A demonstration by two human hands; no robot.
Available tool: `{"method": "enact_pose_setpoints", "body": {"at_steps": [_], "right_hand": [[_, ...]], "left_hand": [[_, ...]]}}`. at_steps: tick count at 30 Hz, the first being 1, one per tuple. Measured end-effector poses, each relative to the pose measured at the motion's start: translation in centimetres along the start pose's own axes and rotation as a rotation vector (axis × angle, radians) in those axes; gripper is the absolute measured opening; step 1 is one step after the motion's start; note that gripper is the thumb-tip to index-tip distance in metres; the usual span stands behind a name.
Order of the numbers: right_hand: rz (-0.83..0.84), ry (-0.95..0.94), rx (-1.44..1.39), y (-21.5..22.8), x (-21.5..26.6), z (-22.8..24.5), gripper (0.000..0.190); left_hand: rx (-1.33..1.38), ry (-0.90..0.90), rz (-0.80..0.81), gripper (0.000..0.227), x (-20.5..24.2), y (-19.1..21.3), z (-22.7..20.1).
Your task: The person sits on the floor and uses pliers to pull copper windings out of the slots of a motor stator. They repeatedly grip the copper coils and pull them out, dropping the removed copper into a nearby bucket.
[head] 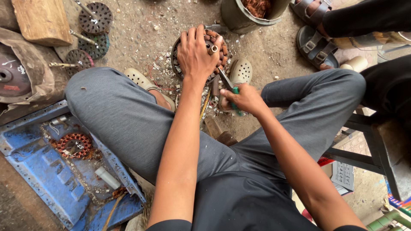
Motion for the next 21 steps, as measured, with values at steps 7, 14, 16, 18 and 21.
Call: {"method": "enact_pose_setpoints", "body": {"at_steps": [7, 14, 16, 18, 21], "right_hand": [[-0.32, 0.174, 0.589, 0.8, 0.7, 1.9, 0.057], [0.041, 0.165, 0.336, 2.0, -2.0, 1.3, 0.04], [0.181, 0.147, 0.265, 2.4, -3.0, 1.0, 0.038], [0.327, 0.106, 0.147, 2.4, -3.6, 0.4, 0.033], [0.481, -0.028, 0.023, 2.4, -4.5, -0.5, 0.023]], "left_hand": [[0.012, -0.041, -0.184, 0.06, 0.9, 0.6, 0.4], [-0.015, -0.001, -0.19, 0.053, 1.4, 0.8, -0.1], [0.013, -0.003, -0.195, 0.054, 1.5, 1.0, -0.2], [-0.023, -0.011, -0.22, 0.054, 1.8, 1.3, -0.3], [-0.043, -0.014, -0.198, 0.056, 1.5, 1.6, -0.7]]}}
Point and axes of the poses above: each hand's wrist, its own x-axis away from the middle knuckle, its own y-axis out of the back of the hand, z = x × y, the point moved 3 cm from there along -x, towards the middle knuckle, and after that the axes turned 10 degrees about -x, right-handed, at the moved point
